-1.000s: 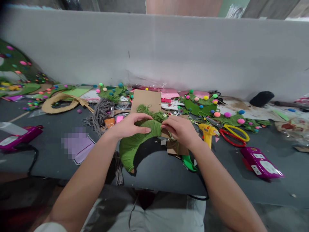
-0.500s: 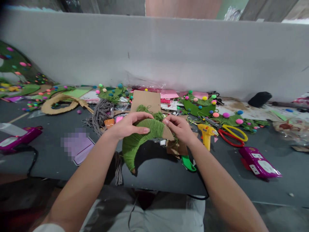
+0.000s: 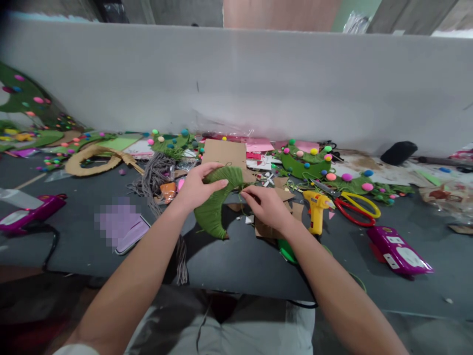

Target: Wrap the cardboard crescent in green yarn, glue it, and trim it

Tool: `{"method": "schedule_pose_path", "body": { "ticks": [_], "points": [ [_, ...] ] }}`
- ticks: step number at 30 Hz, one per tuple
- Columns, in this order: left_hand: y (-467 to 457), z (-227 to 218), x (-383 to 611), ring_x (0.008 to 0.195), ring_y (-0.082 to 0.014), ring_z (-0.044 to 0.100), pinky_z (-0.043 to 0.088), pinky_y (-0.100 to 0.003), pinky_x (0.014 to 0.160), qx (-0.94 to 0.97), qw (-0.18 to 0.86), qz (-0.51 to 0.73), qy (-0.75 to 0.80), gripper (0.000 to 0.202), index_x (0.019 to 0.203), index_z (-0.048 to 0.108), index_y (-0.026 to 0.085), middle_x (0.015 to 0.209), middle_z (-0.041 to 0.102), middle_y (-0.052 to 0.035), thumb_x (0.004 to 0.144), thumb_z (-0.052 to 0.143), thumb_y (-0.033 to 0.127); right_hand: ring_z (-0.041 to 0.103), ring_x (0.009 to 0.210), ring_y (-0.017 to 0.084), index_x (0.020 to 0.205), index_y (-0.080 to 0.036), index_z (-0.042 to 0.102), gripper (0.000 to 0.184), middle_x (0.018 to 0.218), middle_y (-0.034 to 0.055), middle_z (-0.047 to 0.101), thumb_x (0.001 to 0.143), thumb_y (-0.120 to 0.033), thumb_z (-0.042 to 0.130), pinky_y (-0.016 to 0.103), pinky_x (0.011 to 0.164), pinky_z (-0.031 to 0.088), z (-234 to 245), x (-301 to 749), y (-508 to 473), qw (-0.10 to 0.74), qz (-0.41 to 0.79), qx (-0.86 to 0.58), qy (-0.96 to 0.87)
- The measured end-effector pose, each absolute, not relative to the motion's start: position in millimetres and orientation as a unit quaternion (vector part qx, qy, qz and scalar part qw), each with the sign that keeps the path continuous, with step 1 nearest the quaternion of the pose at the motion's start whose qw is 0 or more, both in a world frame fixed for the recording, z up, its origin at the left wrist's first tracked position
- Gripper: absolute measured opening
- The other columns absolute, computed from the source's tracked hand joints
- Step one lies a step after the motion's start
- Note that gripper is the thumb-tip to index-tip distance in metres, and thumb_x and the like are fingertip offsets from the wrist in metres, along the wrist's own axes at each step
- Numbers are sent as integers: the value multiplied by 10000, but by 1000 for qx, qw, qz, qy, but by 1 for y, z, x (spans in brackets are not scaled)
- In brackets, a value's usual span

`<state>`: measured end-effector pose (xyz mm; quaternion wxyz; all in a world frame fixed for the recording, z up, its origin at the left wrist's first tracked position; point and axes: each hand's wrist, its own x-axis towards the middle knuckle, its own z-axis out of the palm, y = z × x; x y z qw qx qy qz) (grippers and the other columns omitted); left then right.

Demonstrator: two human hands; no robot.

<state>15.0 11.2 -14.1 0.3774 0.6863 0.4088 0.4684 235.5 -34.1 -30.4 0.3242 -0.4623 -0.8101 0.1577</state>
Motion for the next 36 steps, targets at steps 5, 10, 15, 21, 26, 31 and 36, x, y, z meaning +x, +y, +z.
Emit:
{"method": "schedule_pose_path", "body": {
  "ticks": [5,10,15,21,26,31,36],
  "points": [
    [8,-10,9,1140,-252,614,433,-429,1046,755,360,371,403,408,1141,666,173,1213,680,-98,754,750,274,634,809,200,1006,-209,647,194,923,73,702,990,-306,481,297,717,424,-25,249,-34,276,23,-436,-856],
    [5,-1,5,1122,-251,621,442,-424,1028,763,420,329,366,416,1140,664,172,1194,683,-102,750,754,283,605,793,187,984,-222,633,186,862,66,659,999,-299,465,291,720,423,-18,257,-33,295,14,-399,-868],
    [7,0,1,1157,-248,606,430,-401,1039,791,442,285,314,468,1170,657,190,1227,674,-89,746,770,351,579,753,176,932,-214,634,175,835,58,629,981,-327,509,289,688,415,-14,259,-33,326,32,-394,-859],
    [4,1,-1,1135,-247,616,458,-384,996,782,477,282,284,501,1197,647,195,1224,670,-94,751,774,385,531,672,158,847,-207,625,185,755,31,600,957,-336,551,287,648,401,-9,258,-34,385,97,-403,-824],
    [2,3,-2,1138,-236,618,475,-348,982,759,520,295,256,483,1184,654,200,1218,671,-91,743,791,341,508,657,158,785,-202,609,287,715,21,581,934,-444,569,286,620,387,-7,252,-36,420,184,-436,-775],
    [-1,2,1,1048,-218,655,525,-323,900,700,580,334,250,480,1164,660,214,1172,687,-78,721,814,312,467,626,154,774,-203,576,392,685,17,531,897,-575,559,276,560,366,-13,243,-36,466,283,-436,-716],
    [2,-4,11,953,-209,682,557,-328,839,604,597,443,288,544,1174,652,191,1147,702,-85,678,839,314,488,629,156,762,-198,563,352,699,17,559,950,-489,505,280,581,389,-25,235,-35,435,285,-433,-736]
  ]
}}
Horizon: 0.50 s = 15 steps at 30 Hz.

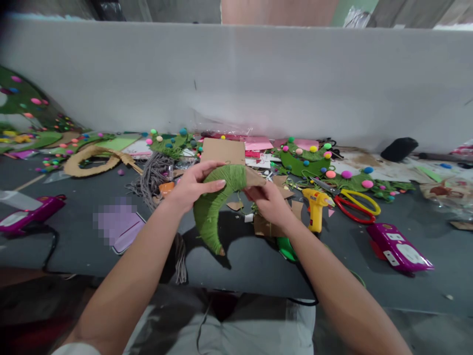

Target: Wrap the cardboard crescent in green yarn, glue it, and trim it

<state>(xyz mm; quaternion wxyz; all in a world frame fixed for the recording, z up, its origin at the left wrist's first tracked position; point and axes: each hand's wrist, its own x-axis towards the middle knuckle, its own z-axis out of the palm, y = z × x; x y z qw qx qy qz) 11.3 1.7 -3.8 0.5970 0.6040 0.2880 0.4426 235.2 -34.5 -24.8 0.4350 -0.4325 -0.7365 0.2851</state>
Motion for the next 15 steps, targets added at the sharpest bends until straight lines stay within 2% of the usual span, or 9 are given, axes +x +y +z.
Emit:
{"method": "schedule_pose_path", "body": {
  "ticks": [5,7,10,15],
  "points": [
    [6,-5,14,1027,-233,660,507,-391,962,632,476,468,393,477,1114,668,145,1133,711,-106,683,815,284,615,796,191,1004,-206,636,213,903,54,687,993,-343,473,295,725,440,-22,233,-41,336,152,-454,-811],
    [5,-3,12,1060,-239,646,481,-399,995,686,418,428,414,419,1081,682,151,1132,711,-99,694,800,260,626,821,199,1017,-204,634,197,932,68,693,993,-317,475,301,740,438,-18,237,-43,296,85,-448,-839],
    [2,1,9,1082,-245,634,464,-404,1005,746,388,359,405,402,1104,681,165,1163,698,-94,724,774,260,614,836,209,993,-204,627,172,917,81,678,987,-304,487,307,729,427,-11,245,-43,271,-4,-423,-865],
    [-2,9,2,1135,-248,610,444,-397,1021,786,405,289,367,446,1169,652,172,1212,676,-88,760,751,317,591,818,192,945,-209,612,147,877,75,636,989,-280,491,297,718,431,-3,253,-41,289,-12,-380,-878]
  ]
}}
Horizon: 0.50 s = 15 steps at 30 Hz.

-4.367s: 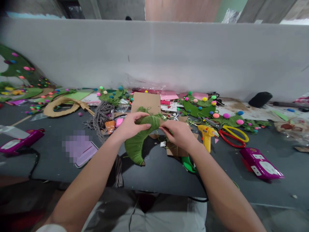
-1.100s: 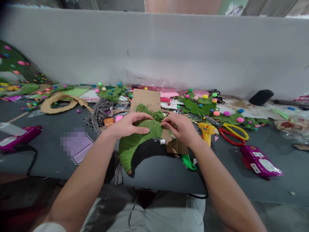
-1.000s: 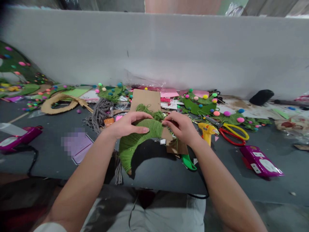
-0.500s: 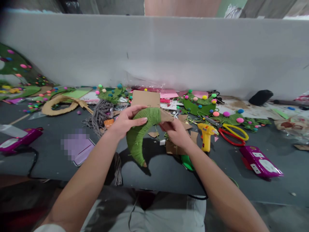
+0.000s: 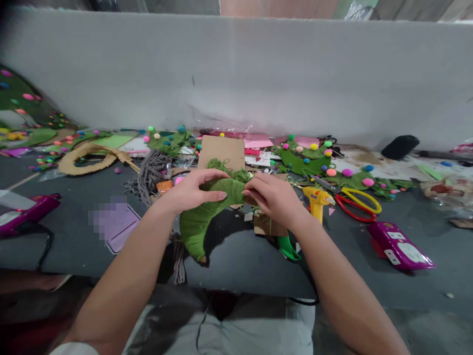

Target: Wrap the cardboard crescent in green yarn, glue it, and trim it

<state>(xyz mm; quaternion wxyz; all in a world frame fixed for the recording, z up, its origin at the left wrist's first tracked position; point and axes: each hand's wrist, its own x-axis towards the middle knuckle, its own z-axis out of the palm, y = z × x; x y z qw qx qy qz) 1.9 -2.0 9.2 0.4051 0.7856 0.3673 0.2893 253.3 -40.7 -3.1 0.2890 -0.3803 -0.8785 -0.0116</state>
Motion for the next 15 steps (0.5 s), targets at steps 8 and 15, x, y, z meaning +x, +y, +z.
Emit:
{"method": "schedule_pose_path", "body": {
  "ticks": [8,15],
  "points": [
    [-2,13,-4,1128,-234,606,442,-370,1005,800,451,250,306,509,1205,641,191,1218,669,-76,762,766,409,554,725,156,904,-205,624,98,811,40,606,960,-265,569,277,662,411,4,255,-43,357,62,-368,-856],
    [-1,11,-5,1101,-234,614,464,-357,966,782,492,266,275,498,1205,639,178,1183,672,-92,758,777,349,506,656,119,850,-190,629,122,759,8,579,935,-276,613,256,608,378,3,258,-40,401,145,-383,-820]
  ]
}}
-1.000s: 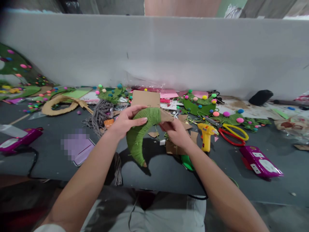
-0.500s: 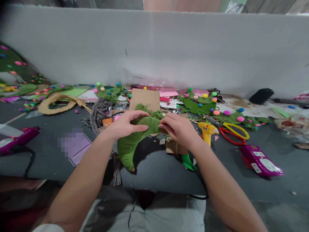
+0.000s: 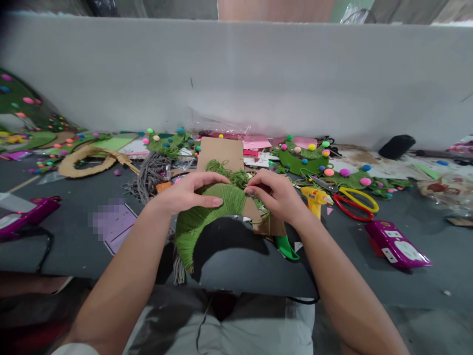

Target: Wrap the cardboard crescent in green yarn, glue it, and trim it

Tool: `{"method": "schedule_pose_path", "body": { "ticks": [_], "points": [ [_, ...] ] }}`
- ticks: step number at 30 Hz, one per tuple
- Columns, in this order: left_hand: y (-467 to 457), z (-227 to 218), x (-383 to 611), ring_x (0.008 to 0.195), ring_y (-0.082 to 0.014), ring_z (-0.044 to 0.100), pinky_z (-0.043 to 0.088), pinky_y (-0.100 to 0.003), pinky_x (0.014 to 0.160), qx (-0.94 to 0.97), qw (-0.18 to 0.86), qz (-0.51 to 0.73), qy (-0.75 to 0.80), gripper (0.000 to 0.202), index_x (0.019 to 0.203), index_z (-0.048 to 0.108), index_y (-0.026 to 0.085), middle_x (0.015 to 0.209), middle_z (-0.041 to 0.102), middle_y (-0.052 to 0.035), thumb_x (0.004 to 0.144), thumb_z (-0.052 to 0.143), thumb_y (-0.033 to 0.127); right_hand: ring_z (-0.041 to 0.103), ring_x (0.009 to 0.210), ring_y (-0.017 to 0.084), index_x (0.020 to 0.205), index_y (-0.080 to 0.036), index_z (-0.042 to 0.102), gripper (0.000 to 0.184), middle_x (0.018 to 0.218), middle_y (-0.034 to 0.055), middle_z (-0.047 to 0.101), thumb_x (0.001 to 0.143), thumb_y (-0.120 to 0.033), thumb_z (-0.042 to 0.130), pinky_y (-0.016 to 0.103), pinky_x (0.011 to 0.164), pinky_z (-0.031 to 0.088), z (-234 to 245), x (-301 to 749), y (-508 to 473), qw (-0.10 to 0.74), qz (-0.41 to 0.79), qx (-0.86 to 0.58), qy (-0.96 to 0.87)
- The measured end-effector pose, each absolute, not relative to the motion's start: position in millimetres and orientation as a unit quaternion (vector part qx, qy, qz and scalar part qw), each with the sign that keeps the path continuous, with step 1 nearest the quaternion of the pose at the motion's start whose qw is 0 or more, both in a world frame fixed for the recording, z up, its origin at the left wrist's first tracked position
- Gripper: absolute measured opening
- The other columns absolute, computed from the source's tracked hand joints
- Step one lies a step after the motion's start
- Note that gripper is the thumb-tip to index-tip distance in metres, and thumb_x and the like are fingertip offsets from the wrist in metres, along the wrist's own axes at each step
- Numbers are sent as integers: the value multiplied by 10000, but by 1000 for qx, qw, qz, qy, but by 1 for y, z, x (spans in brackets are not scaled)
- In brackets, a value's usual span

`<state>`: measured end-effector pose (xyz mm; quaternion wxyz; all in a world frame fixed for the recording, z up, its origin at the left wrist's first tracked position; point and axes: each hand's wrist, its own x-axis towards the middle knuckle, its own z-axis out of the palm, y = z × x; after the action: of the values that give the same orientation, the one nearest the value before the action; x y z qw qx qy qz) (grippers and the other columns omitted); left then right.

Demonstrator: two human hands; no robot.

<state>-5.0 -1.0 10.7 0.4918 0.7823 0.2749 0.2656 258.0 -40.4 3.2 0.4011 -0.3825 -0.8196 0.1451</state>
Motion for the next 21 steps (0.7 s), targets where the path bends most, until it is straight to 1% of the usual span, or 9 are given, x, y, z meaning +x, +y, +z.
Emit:
{"method": "schedule_pose_path", "body": {
  "ticks": [4,9,12,15,18,21],
  "points": [
    [-1,10,-5,1086,-227,623,484,-337,939,775,514,266,254,483,1191,645,179,1156,679,-87,754,786,329,503,666,122,838,-192,625,135,747,5,574,931,-289,614,255,620,382,3,256,-42,413,188,-383,-805],
    [-3,7,-4,1048,-215,644,518,-307,886,729,558,314,242,485,1171,657,187,1158,681,-84,727,811,308,464,644,129,779,-190,580,273,704,5,525,944,-408,571,262,594,363,-5,250,-39,449,264,-404,-752],
    [-2,4,-1,967,-204,673,546,-301,821,681,588,353,258,501,1169,659,198,1114,700,-75,708,825,306,445,622,129,782,-193,563,317,699,2,509,923,-476,580,262,568,353,-16,245,-35,471,315,-395,-723],
    [2,1,1,894,-195,693,565,-317,794,627,598,403,295,533,1187,646,193,1085,719,-79,701,827,316,453,616,132,835,-191,598,307,694,2,518,928,-482,568,260,559,360,-25,240,-34,451,325,-401,-728],
    [8,-1,2,935,-206,690,562,-345,846,611,529,467,359,521,1167,652,158,1130,715,-101,694,820,298,499,632,138,951,-192,648,273,734,15,589,984,-412,489,264,585,385,-28,236,-35,404,267,-440,-756],
    [11,-2,3,1019,-226,675,533,-376,932,649,422,476,417,459,1122,671,136,1145,717,-108,696,798,253,580,722,158,968,-198,657,213,834,34,670,988,-337,497,277,669,421,-27,235,-36,371,178,-455,-790]
  ]
}}
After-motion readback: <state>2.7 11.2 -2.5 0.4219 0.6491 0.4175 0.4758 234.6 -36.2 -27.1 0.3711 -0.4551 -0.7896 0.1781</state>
